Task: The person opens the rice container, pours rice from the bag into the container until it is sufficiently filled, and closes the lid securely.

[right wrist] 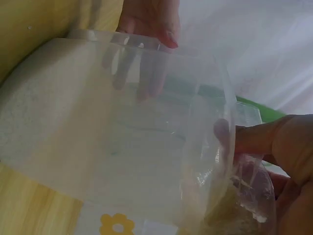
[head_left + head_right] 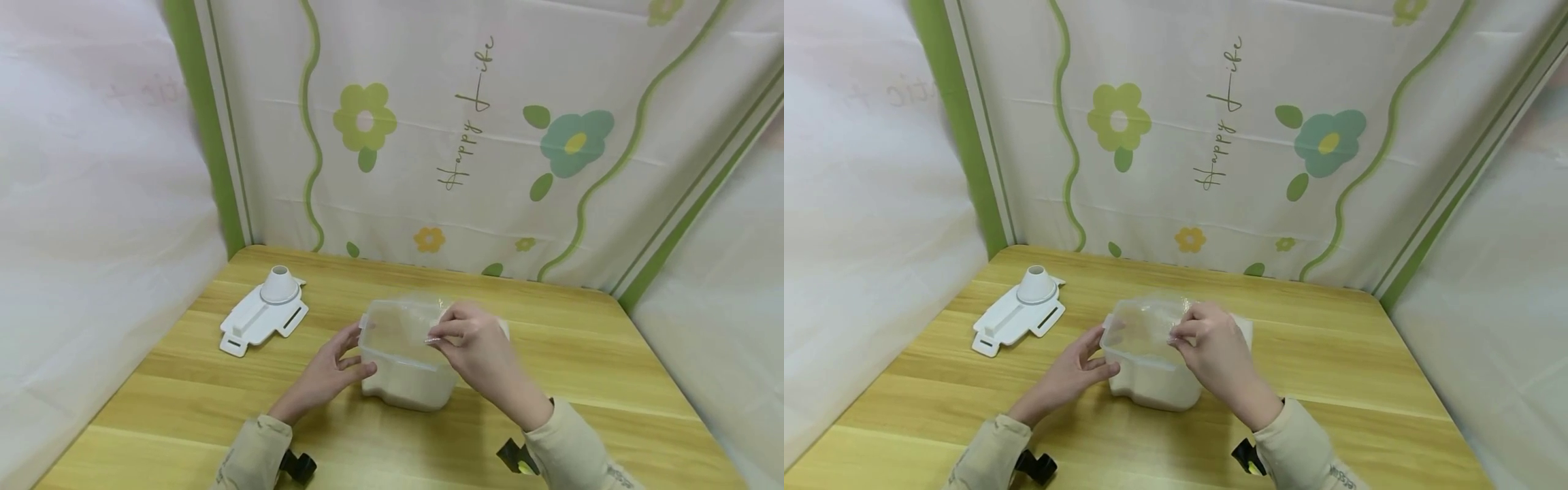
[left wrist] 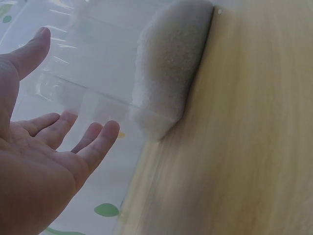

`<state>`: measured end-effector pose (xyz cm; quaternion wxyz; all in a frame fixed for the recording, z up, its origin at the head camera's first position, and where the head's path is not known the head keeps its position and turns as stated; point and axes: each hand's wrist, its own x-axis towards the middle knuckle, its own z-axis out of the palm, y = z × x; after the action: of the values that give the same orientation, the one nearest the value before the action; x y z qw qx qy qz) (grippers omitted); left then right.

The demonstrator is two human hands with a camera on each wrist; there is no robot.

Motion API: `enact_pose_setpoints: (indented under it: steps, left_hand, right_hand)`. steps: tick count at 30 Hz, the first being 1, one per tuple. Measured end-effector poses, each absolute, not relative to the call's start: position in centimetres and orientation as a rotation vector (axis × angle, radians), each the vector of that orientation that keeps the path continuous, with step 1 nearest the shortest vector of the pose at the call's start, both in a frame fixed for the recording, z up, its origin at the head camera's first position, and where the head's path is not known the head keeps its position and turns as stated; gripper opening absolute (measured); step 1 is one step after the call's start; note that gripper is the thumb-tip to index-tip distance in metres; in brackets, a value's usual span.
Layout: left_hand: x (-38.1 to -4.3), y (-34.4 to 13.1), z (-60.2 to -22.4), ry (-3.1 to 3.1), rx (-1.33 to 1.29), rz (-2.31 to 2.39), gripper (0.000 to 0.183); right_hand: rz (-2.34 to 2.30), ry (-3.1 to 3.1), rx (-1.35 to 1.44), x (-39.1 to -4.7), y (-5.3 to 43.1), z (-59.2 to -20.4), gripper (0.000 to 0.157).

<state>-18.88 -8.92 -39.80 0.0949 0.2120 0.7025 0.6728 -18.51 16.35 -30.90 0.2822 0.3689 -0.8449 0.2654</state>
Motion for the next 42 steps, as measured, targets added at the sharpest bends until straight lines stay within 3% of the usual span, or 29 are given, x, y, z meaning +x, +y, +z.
enact_pose_setpoints:
  steps: [8,13,18,29,38,42]
  left_hand:
    - [-18.8,-9.0,-39.8,2.086,0.609,2.002,0.069]
    - [-18.8,-9.2,-39.9,2.111,0.601,1.992,0.07]
    - [-18.8,-9.4,-40.0,2.114,0.596,1.999,0.071]
    - [-18.8,-9.5,-40.0,2.121,0.606,1.985,0.071]
    - [-18.7,-9.2,-39.9,2.134,0.596,1.97,0.071]
    - [-18.8,-9.0,-39.9,2.136,0.627,1.986,0.071]
  right_hand:
    - [0.372,-2.406,1.086,-18.4,15.7,-30.7,0.014]
    - [0.277,-2.501,1.2,-19.4,15.0,-29.9,0.036]
    - [0.235,-2.549,1.275,-20.2,14.6,-29.8,0.04]
    - [0.284,-2.633,1.159,-20.3,14.8,-30.1,0.032]
    - [0.412,-2.728,1.263,-20.0,16.4,-28.9,0.011]
    - [0.481,-2.738,1.322,-20.2,17.1,-28.8,0.016]
